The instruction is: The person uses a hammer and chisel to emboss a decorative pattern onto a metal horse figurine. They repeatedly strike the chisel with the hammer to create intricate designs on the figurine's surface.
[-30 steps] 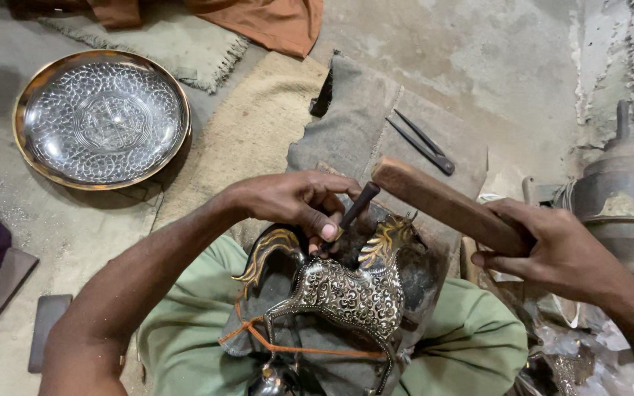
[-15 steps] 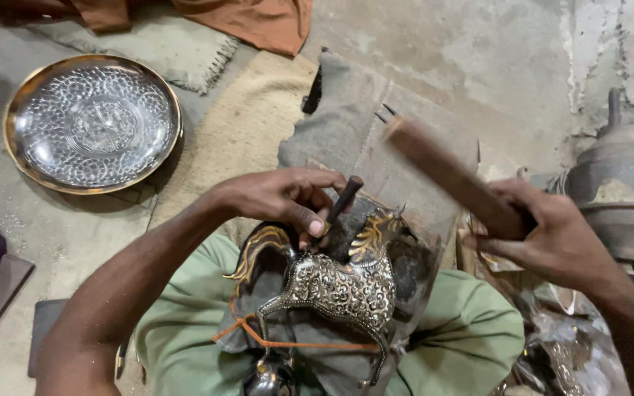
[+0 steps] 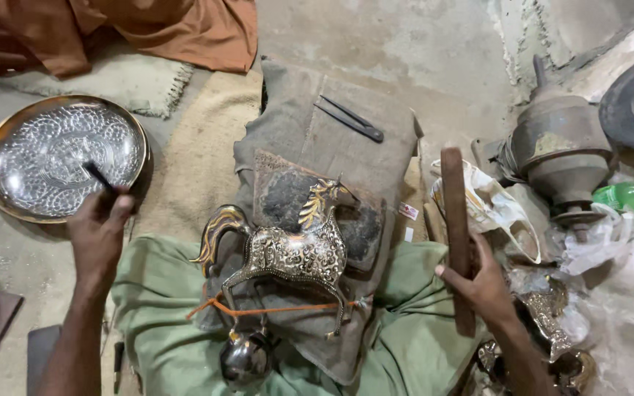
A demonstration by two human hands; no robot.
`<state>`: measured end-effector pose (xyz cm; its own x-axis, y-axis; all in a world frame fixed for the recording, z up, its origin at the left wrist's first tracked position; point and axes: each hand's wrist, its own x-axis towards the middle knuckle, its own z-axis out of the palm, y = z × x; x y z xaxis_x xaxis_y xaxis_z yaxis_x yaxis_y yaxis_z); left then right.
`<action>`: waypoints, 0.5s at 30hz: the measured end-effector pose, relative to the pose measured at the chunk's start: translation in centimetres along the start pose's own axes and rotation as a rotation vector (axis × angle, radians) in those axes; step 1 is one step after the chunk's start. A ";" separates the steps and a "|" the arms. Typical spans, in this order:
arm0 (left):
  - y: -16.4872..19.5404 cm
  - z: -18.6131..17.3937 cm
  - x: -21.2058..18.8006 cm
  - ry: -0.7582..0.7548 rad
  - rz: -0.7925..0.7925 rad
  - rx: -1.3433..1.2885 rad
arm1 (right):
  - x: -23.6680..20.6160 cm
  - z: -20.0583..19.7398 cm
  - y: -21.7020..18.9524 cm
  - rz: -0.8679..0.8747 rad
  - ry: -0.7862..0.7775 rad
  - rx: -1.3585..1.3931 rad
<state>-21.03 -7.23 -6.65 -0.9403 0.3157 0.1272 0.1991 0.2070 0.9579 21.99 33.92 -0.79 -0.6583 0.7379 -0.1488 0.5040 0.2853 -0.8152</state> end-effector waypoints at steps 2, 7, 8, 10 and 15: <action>-1.7 -2.8 -2.6 0.100 0.063 0.541 | -2.6 1.4 3.7 -0.008 -0.042 0.114; -2.9 -1.6 -6.6 -0.082 -0.138 0.554 | -6.2 3.8 7.2 0.127 -0.132 -0.054; -2.4 -1.2 -7.0 -0.077 -0.075 0.602 | -6.8 3.9 7.3 0.201 -0.162 -0.122; -1.6 -1.4 -8.0 -0.088 0.081 0.604 | -7.8 3.9 7.5 0.217 -0.114 -0.481; 0.4 -3.7 -9.3 -0.288 -0.302 0.534 | -7.7 4.4 8.9 -0.124 0.348 -0.630</action>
<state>-13.17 -13.48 -6.48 -0.8799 0.3907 -0.2705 0.1175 0.7304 0.6728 29.07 28.08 -9.38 -0.5687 0.7989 0.1958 0.7322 0.6001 -0.3221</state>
